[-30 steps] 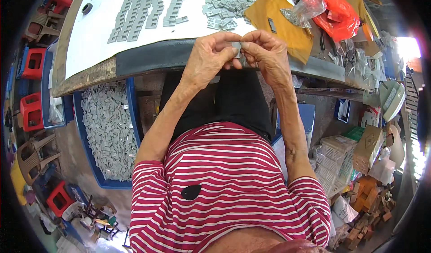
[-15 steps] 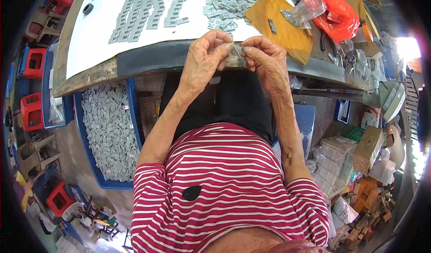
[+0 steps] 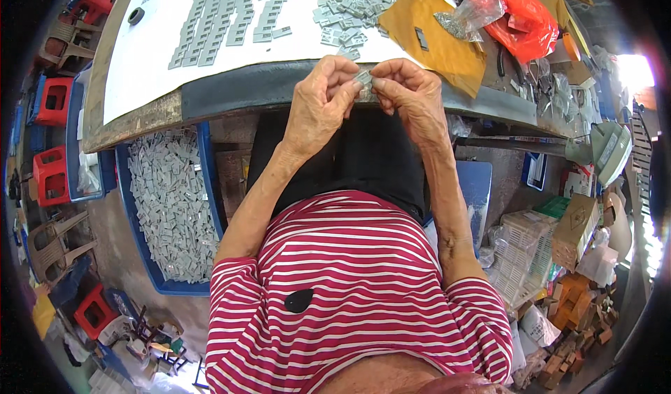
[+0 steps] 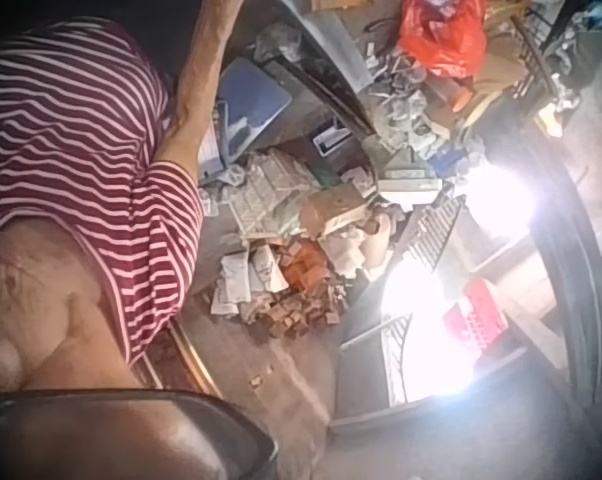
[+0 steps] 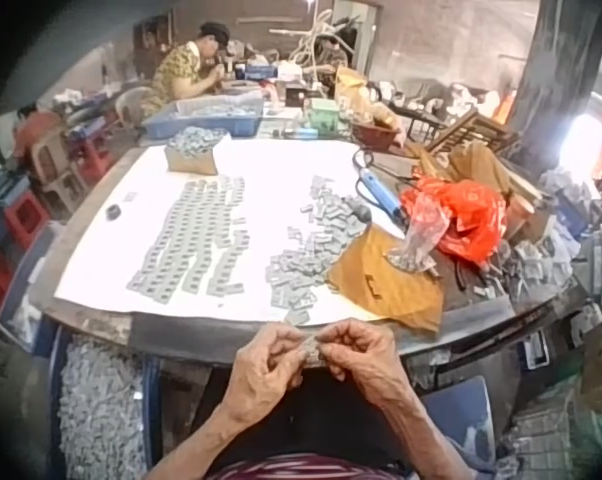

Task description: Inspecting and sorting small grey hardware components at a workbench.

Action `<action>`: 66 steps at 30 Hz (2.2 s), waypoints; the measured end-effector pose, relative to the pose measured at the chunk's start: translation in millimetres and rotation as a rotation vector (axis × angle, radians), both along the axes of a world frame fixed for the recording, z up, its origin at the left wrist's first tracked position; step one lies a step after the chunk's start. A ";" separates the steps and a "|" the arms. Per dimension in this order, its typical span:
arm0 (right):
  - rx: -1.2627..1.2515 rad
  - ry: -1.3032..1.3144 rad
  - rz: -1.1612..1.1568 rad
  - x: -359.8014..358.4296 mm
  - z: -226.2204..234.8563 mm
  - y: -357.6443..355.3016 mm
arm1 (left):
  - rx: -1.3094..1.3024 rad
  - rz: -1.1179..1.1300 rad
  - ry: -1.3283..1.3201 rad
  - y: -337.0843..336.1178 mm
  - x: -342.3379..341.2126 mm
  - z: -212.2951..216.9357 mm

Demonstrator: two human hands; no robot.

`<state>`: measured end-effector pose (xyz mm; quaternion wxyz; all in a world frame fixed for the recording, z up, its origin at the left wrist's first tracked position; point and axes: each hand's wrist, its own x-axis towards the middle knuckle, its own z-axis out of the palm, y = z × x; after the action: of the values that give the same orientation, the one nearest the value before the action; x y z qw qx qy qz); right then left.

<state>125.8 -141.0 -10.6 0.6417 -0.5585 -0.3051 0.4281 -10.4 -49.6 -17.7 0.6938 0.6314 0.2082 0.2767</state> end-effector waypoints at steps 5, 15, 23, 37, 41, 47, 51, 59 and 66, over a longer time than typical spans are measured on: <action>-0.059 -0.065 0.035 0.7 2.6 -1.8 | 0.132 -0.004 0.070 2.4 -2.7 -1.9; -0.125 -0.120 0.102 2.4 3.9 -2.6 | 0.292 -0.006 0.083 3.9 -0.3 -6.3; -0.131 -0.074 0.103 1.7 -0.3 -3.1 | 0.080 -0.059 0.074 5.4 -2.1 1.6; -0.052 0.111 0.005 -12.9 -11.6 -2.8 | -0.068 -0.075 -0.001 7.5 -1.6 -1.3; -0.042 0.076 -0.032 -16.7 -13.2 -2.2 | -0.101 -0.095 -0.021 8.7 -2.7 -2.8; 0.029 0.152 -0.122 -25.8 -15.0 -0.8 | -0.125 -0.056 -0.042 6.2 -1.5 -2.2; 0.030 0.190 -0.137 -26.6 -15.4 -1.1 | -0.099 -0.041 -0.022 4.5 -0.8 -1.3; 0.041 -0.064 -0.164 -28.2 -15.6 -1.3 | -0.099 -0.024 -0.016 5.0 0.5 -0.7; -0.008 -0.264 -0.163 -31.2 -12.7 -5.7 | -0.038 -0.008 0.019 3.5 0.8 -2.0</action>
<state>94.6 -146.8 -23.3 0.6264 -0.6354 -0.3386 0.2986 -9.6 -46.1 -19.7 0.7047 0.6216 0.2176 0.2638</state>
